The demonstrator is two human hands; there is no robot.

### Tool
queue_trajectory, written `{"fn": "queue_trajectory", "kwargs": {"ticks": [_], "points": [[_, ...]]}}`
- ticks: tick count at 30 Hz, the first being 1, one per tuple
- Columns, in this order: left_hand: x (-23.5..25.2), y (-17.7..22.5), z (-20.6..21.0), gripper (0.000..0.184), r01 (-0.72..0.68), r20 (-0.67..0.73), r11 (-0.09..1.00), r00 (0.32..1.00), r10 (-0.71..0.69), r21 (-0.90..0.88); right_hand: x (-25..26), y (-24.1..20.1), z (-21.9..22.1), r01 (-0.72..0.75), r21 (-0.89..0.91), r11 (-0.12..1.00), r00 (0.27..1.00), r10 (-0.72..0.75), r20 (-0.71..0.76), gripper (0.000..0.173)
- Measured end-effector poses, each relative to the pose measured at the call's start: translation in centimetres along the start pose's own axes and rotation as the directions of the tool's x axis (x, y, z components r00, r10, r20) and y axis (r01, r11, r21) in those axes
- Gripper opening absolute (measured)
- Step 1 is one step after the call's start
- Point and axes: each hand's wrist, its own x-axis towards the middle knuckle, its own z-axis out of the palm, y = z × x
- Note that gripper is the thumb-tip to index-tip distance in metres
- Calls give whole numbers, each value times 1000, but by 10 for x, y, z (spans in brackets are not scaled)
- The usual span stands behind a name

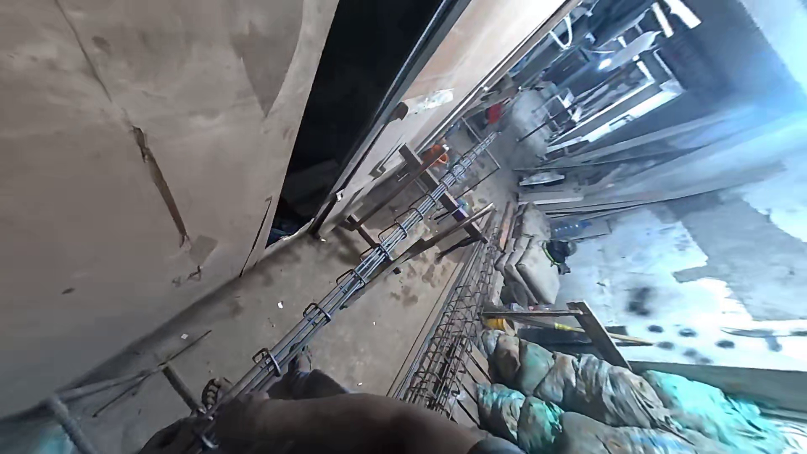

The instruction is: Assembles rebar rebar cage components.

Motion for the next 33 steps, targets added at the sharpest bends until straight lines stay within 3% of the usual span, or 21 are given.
{"fn": "queue_trajectory", "kwargs": {"ticks": [2,6,10,14,20,25,31,33], "points": [[-1,3,4,38,-11,-31,997,999,14,73,-13,5,-2,46,32,998,999,-47,28,37],[-22,36,-20,51,172,-23,974,985,-170,151,-32,-1,-2,24,-16,1000,995,-22,98,40],[-9,24,-13,36,133,-51,991,990,-134,-12,1,32,19,17,-2,1000,997,-17,76,41],[-6,16,-10,29,110,-42,991,993,-114,-80,33,3,16,-271,64,960,961,274,-45,45],[1,-2,4,32,42,-81,996,996,-49,-83,61,-21,40,-354,151,923,904,379,-199,32],[-1,4,1,35,106,-75,993,991,-109,-48,66,-14,52,-290,268,919,895,359,-265,32],[0,-3,8,32,30,-132,996,990,-42,-86,74,-3,46,-190,102,977,962,206,-181,37],[-1,-5,11,30,1,-162,990,986,-24,-140,77,-3,43,-127,128,984,980,145,-135,36]]}}
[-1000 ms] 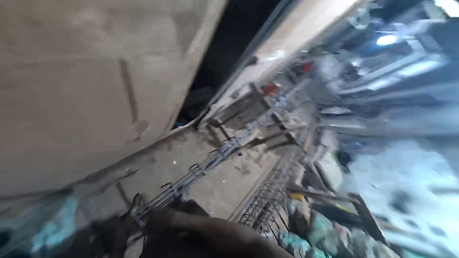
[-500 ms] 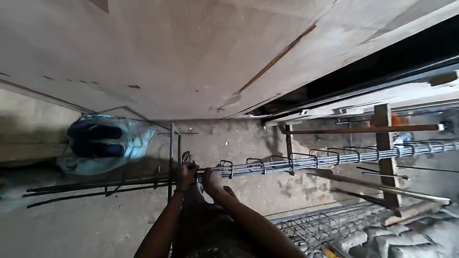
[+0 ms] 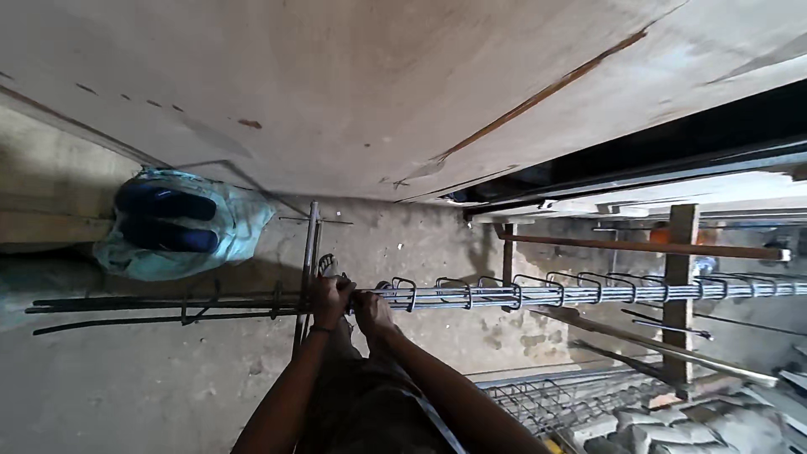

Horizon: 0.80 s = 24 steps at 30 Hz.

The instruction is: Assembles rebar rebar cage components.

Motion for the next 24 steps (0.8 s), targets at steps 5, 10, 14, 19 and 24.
{"fn": "queue_trajectory", "kwargs": {"ticks": [5,10,14,19,24], "points": [[1,10,-7,29,81,76,996,994,-83,32,11,3,-29,32,247,969,992,-61,109,33],[-2,14,-7,25,34,20,996,999,-36,85,-9,-61,-72,316,-577,753,944,-190,270,26],[-3,3,-4,28,-16,49,996,999,12,88,34,-78,-83,519,-694,499,842,-436,316,24],[-4,-6,-10,33,-51,131,998,990,54,-31,94,-60,-90,588,-629,509,801,-474,366,22],[3,-2,-1,23,1,63,1000,998,-1,-10,111,-37,-87,372,-624,687,915,-159,371,34]]}}
